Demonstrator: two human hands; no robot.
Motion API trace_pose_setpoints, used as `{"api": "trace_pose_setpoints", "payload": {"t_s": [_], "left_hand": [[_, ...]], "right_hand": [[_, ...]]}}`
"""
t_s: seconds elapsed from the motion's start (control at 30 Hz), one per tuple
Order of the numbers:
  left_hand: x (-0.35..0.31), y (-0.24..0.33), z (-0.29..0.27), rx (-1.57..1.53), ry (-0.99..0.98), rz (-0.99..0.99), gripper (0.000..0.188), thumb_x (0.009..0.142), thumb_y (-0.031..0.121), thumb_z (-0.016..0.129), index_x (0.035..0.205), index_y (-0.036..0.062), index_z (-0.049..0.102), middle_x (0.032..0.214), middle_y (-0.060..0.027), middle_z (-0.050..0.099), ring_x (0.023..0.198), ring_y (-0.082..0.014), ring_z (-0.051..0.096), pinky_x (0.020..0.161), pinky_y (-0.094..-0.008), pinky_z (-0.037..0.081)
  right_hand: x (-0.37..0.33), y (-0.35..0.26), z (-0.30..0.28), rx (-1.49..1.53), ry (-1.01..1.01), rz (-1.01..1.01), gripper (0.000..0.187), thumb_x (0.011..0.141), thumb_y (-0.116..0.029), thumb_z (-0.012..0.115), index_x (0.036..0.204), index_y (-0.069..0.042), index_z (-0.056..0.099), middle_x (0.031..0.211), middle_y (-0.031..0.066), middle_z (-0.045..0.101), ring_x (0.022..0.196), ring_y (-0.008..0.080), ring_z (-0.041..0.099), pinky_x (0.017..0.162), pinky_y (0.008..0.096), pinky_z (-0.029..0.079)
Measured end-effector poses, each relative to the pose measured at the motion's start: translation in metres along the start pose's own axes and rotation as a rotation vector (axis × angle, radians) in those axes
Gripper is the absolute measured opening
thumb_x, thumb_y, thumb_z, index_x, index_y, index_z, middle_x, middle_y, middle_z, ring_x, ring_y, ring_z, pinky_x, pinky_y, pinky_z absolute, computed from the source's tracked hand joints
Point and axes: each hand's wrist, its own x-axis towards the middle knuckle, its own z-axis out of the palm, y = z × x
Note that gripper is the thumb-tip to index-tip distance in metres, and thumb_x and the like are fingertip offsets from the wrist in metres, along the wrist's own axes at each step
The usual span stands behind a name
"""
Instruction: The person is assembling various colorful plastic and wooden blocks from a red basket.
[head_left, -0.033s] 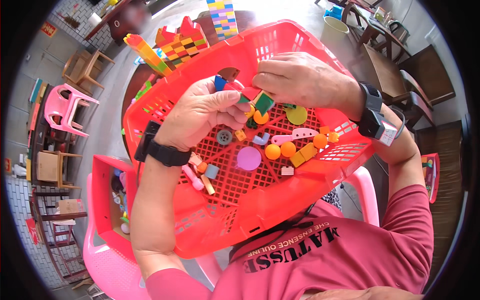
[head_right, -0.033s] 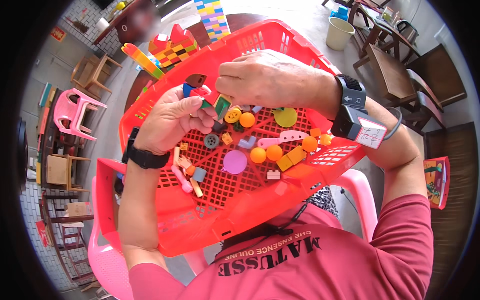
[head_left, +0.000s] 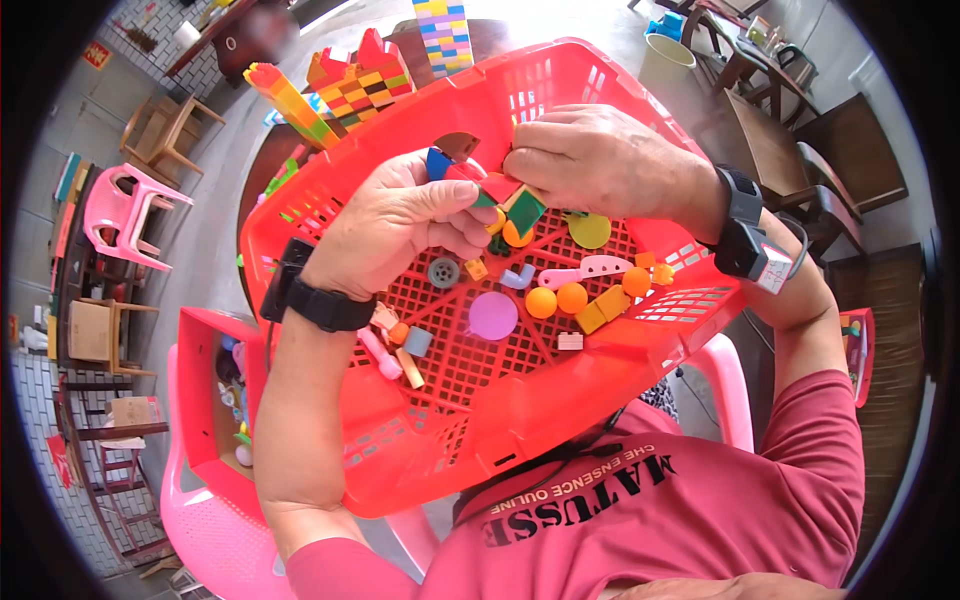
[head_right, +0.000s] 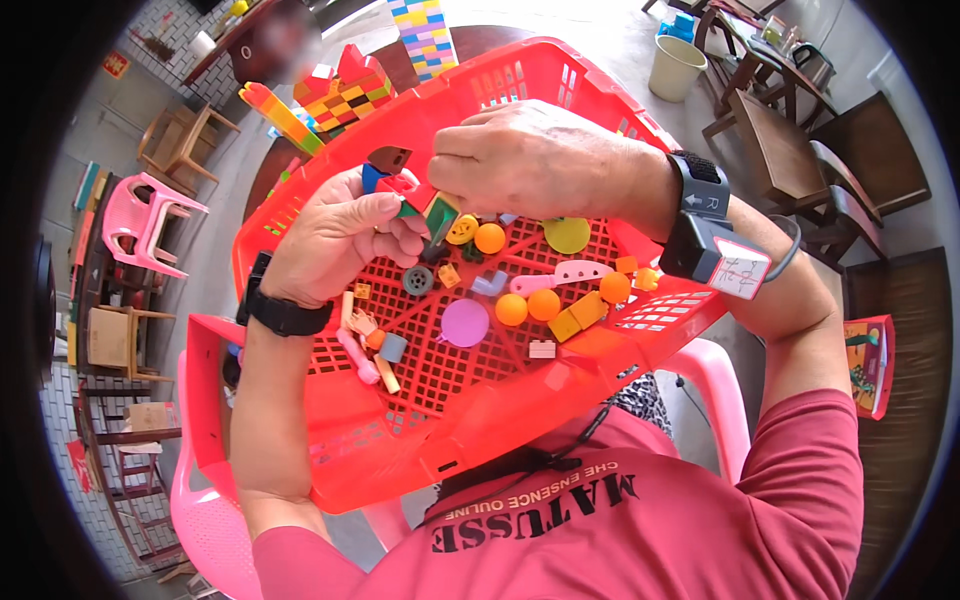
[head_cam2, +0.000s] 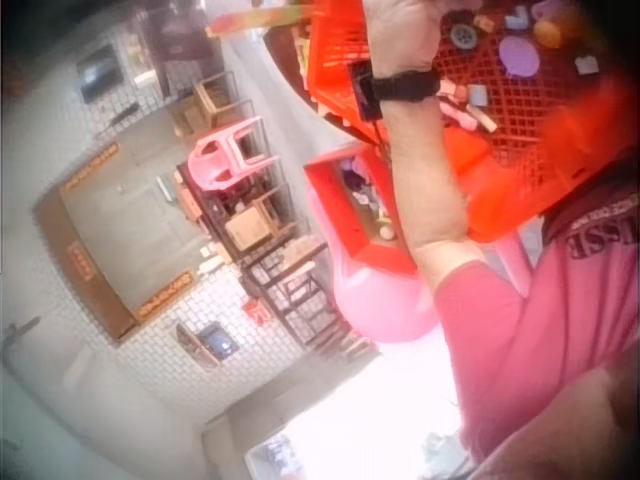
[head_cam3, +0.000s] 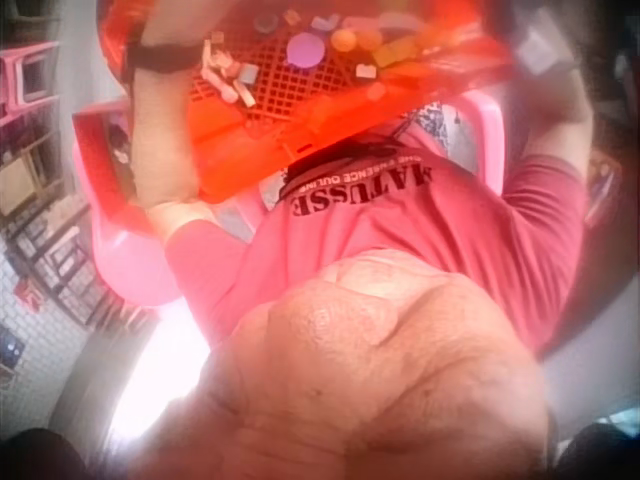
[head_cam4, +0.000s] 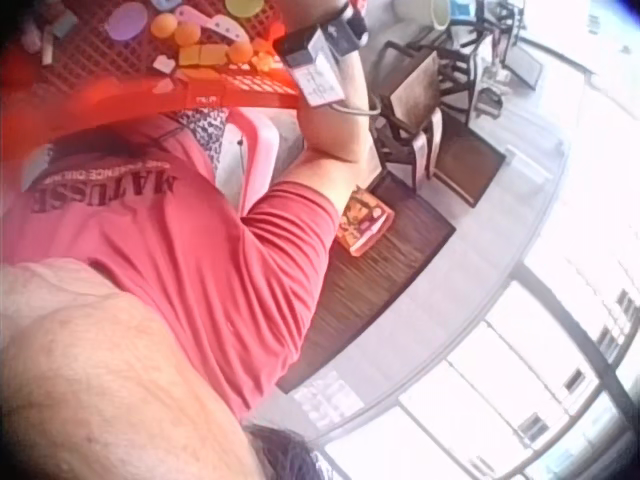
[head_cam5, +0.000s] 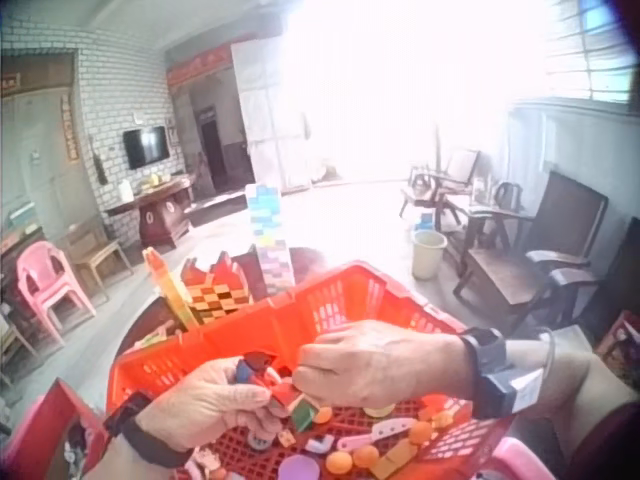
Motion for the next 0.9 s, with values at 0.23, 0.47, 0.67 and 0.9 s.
{"api": "trace_pose_setpoints", "payload": {"t_s": [0.23, 0.47, 0.67, 0.9], "left_hand": [[0.003, -0.003, -0.001, -0.055, -0.058, -0.022, 0.025, 0.090, 0.021, 0.059, 0.102, -0.0007, 0.055, 0.084, -0.0127, 0.067, 0.067, -0.0175, 0.066, 0.063, -0.0300, 0.055], [0.001, -0.002, 0.006, -0.059, -0.072, -0.022, 0.024, 0.090, 0.020, 0.058, 0.103, 0.0003, 0.054, 0.083, -0.0127, 0.067, 0.066, -0.0186, 0.066, 0.061, -0.0298, 0.055], [0.004, -0.006, 0.000, -0.102, -0.111, -0.043, 0.023, 0.090, 0.019, 0.059, 0.101, 0.0004, 0.054, 0.083, -0.0129, 0.067, 0.065, -0.0190, 0.066, 0.062, -0.0299, 0.056], [0.010, -0.013, 0.008, 0.034, -0.020, 0.137, 0.020, 0.088, 0.016, 0.062, 0.098, 0.0001, 0.056, 0.084, -0.0095, 0.065, 0.072, -0.0147, 0.065, 0.065, -0.0260, 0.056]], "right_hand": [[0.006, -0.001, -0.008, -0.071, 0.089, -0.008, 0.026, 0.068, -0.013, 0.065, 0.089, -0.006, 0.053, 0.084, 0.0076, 0.049, 0.073, 0.0256, 0.055, 0.066, 0.0365, 0.046], [0.002, -0.004, -0.012, -0.034, 0.017, -0.068, 0.037, 0.072, -0.029, 0.062, 0.097, -0.004, 0.053, 0.089, 0.0088, 0.050, 0.078, 0.0271, 0.055, 0.071, 0.0369, 0.045], [0.006, -0.011, -0.016, 0.005, 0.041, -0.078, 0.041, 0.069, -0.034, 0.068, 0.094, -0.008, 0.050, 0.090, 0.0063, 0.049, 0.079, 0.0243, 0.053, 0.071, 0.0365, 0.043], [0.006, -0.012, -0.002, 0.010, 0.068, -0.028, 0.036, 0.077, -0.039, 0.062, 0.086, -0.007, 0.049, 0.080, 0.0066, 0.051, 0.071, 0.0238, 0.054, 0.066, 0.0351, 0.043]]}}
